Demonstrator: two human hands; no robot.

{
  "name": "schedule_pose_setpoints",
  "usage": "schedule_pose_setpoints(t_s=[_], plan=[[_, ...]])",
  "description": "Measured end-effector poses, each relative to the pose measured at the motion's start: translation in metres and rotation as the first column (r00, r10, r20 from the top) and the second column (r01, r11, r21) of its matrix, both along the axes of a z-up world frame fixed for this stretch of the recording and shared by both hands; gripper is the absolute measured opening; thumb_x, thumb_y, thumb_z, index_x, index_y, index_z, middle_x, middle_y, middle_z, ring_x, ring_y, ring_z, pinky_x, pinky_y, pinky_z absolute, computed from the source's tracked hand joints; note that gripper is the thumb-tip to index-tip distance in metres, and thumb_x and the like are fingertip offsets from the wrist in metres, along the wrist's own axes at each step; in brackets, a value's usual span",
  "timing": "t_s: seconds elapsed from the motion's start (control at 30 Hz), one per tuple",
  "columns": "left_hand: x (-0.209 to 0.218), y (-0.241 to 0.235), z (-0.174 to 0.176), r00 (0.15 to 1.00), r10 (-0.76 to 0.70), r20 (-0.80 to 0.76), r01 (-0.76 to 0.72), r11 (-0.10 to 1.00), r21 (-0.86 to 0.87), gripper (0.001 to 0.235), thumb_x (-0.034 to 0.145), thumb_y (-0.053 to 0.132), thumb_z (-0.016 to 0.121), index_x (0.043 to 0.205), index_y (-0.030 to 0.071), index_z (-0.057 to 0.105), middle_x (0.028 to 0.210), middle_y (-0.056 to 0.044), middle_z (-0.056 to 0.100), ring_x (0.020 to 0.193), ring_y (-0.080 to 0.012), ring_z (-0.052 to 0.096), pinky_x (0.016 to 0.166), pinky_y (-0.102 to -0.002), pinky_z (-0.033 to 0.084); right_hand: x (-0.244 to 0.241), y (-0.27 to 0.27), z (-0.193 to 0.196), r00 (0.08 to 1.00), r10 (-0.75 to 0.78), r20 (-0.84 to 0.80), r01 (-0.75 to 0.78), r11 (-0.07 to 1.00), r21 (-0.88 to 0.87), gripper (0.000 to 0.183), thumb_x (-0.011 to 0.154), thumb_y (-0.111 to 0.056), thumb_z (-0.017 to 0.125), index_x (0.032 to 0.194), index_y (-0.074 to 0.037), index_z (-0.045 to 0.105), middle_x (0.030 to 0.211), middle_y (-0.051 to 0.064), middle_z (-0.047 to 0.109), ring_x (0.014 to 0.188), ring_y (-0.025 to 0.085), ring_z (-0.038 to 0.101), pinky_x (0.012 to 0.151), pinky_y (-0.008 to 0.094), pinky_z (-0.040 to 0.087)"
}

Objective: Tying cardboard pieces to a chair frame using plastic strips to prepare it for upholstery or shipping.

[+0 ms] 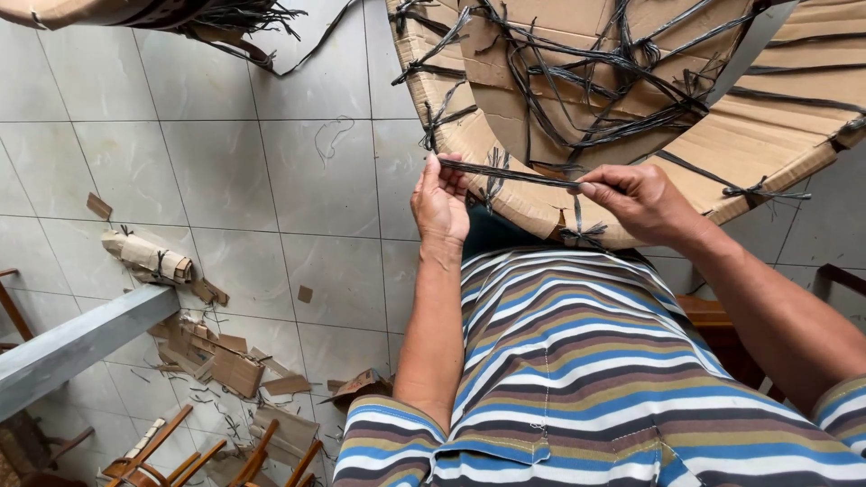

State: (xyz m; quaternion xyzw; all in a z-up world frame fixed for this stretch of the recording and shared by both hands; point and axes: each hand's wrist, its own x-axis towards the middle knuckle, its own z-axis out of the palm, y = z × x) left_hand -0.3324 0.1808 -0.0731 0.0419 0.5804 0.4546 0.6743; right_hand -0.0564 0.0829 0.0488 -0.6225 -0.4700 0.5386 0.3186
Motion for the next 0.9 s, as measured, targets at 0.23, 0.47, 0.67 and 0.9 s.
schedule_pose_setpoints(t_s=[0.23, 0.47, 0.67, 0.9], plan=[[-0.048, 0.015, -0.016, 0.985, 0.169, -0.021, -0.170, 0.984, -0.060, 0.021, 0.100, 0.027, 0.063, 0.093, 0.008, 0.070, 0.089, -0.008, 0.074, 0.076, -0.0167, 0.071, 0.064, -0.025, 0.053, 0.044, 0.036, 0.008, 0.998, 0.022, 0.055, 0.000, 0.931, -0.365, 0.020, 0.106, -0.015, 0.062, 0.114, -0.006, 0.078, 0.091, 0.009, 0.070, 0.079, 0.020, 0.055, 0.070, 0.032, 0.043], [-0.114, 0.029, -0.085, 0.934, -0.136, -0.330, 0.069, 0.976, -0.206, 0.021, 0.097, 0.027, 0.062, 0.102, 0.008, 0.069, 0.089, -0.010, 0.074, 0.073, -0.0183, 0.069, 0.063, -0.025, 0.051, 0.033, 0.068, -0.075, 0.920, -0.167, 0.354, 0.273, 0.922, -0.276, 0.023, 0.115, -0.017, 0.060, 0.126, -0.001, 0.071, 0.097, 0.010, 0.059, 0.083, 0.021, 0.051, 0.069, 0.036, 0.039], [-0.076, 0.022, -0.174, 0.597, -0.657, -0.460, 0.612, 0.744, -0.269, 0.027, 0.099, 0.026, 0.063, 0.121, 0.015, 0.073, 0.111, -0.012, 0.075, 0.095, -0.0239, 0.072, 0.084, -0.035, 0.059, -0.024, 0.100, -0.243, 0.696, 0.278, 0.662, -0.091, 0.949, -0.303, 0.025, 0.104, -0.028, 0.061, 0.118, -0.023, 0.081, 0.109, 0.006, 0.079, 0.097, 0.039, 0.074, 0.083, 0.054, 0.059], [-0.063, 0.015, -0.211, 0.316, -0.763, -0.564, 0.827, 0.513, -0.230, 0.027, 0.092, 0.022, 0.063, 0.116, 0.017, 0.074, 0.113, -0.014, 0.076, 0.104, -0.0345, 0.072, 0.087, -0.043, 0.058, -0.081, 0.133, -0.321, 0.788, 0.485, 0.378, -0.264, 0.822, -0.504, 0.029, 0.099, -0.028, 0.058, 0.118, -0.018, 0.078, 0.111, 0.020, 0.077, 0.107, 0.049, 0.068, 0.093, 0.062, 0.053]])
